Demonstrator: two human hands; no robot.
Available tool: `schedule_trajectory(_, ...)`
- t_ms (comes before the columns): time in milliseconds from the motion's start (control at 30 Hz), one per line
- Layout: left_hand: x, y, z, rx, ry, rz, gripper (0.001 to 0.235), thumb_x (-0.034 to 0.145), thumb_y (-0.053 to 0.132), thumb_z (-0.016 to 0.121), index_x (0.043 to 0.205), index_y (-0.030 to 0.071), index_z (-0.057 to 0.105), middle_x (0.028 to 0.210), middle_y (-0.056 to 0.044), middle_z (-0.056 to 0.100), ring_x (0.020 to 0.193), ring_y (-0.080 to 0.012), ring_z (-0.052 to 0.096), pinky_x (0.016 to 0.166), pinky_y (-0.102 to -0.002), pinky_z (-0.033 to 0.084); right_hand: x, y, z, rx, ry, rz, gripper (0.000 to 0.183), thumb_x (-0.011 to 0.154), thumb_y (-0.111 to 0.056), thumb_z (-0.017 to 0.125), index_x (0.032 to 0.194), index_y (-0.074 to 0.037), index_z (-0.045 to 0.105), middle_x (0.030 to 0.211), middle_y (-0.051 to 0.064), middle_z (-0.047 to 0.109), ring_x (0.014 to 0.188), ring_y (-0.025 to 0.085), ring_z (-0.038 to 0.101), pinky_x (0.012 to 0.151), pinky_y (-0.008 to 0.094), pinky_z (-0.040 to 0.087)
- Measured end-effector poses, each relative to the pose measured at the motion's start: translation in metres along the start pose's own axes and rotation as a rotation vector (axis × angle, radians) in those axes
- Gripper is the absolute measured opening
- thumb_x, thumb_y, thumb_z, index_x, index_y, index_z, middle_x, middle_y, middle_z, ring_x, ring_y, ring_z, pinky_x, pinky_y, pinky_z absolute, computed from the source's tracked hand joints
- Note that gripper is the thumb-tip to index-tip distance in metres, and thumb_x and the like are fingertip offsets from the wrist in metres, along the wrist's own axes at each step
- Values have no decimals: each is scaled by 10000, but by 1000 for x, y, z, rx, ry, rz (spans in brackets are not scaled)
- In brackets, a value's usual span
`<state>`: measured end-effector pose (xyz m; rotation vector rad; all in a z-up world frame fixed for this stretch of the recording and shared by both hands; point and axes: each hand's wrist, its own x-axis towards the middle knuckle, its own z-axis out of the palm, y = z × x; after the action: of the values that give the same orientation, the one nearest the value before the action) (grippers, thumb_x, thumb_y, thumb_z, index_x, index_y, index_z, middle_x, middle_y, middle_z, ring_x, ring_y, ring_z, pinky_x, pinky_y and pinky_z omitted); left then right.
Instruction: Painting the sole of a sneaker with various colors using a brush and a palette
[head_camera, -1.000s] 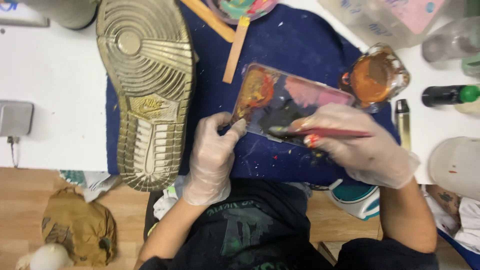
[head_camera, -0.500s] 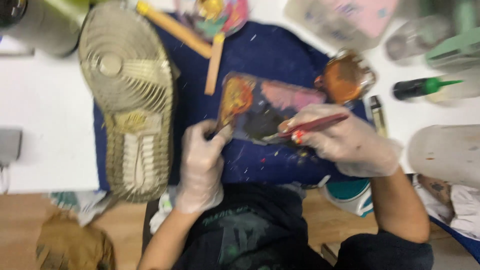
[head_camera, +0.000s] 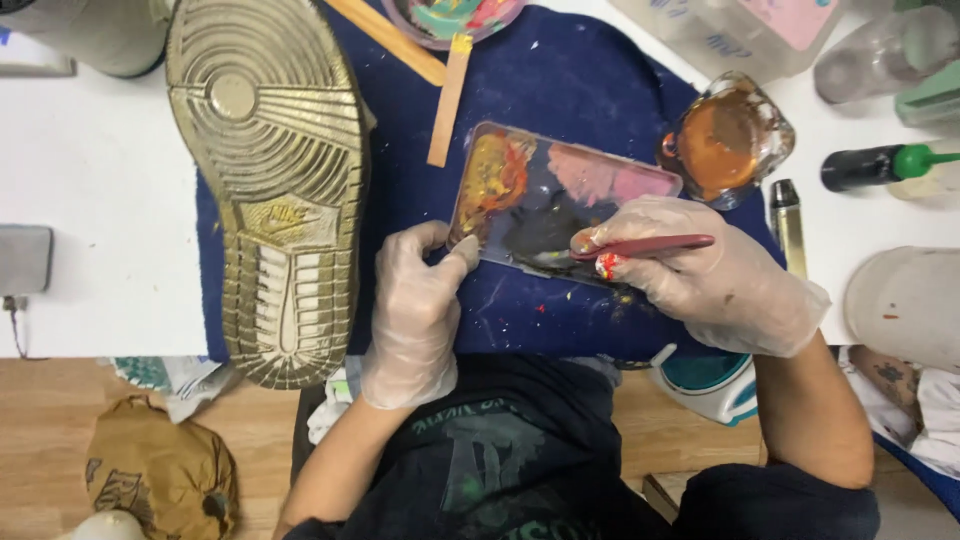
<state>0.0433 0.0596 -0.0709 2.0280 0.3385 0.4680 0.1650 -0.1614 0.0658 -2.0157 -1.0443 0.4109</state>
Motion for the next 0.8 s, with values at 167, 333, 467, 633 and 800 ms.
schedule_trajectory(167,9,-4,2,129,-58,291,232,938,7,688,1103,157,752,1128,-85,605,1065,-265,591,932,-348,455,6,-1,-3,41,39,-88,220,982,-237,646,1106,-76,731,920,174,731,800,361,731,709,456,575)
schedule_trajectory(333,5,12,9,-49,-18,-25,222,887,38,763,1094,109,726,1100,-83,597,1075,-226,564,961,-316,430,-1,8,-4,39,-27,-139,251,997,-244,624,1096,-44,740,875,175,733,742,336,715,681,431,566)
schedule_trajectory(467,2,17,9,-180,10,-246,254,859,59,813,1090,75,709,1082,-82,588,1081,-198,544,980,-290,412,-5,17,3,74,15,-131,244,998,-249,630,1126,-61,718,901,170,710,760,339,698,703,443,565)
schedule_trajectory(633,11,24,-4,-173,10,-171,215,897,52,788,1098,88,718,1091,-80,577,1077,-206,546,967,-285,416,-6,9,-13,5,-58,-57,239,993,-258,627,1079,-66,738,883,187,724,791,365,725,731,469,571)
schedule_trajectory(800,37,62,-33,-184,-225,-499,328,849,263,676,622,125,482,665,61,362,677,-116,345,608,-337,321,12,12,-12,-195,-168,-237,302,1060,-202,470,1170,47,602,1091,168,707,935,309,710,814,406,591)
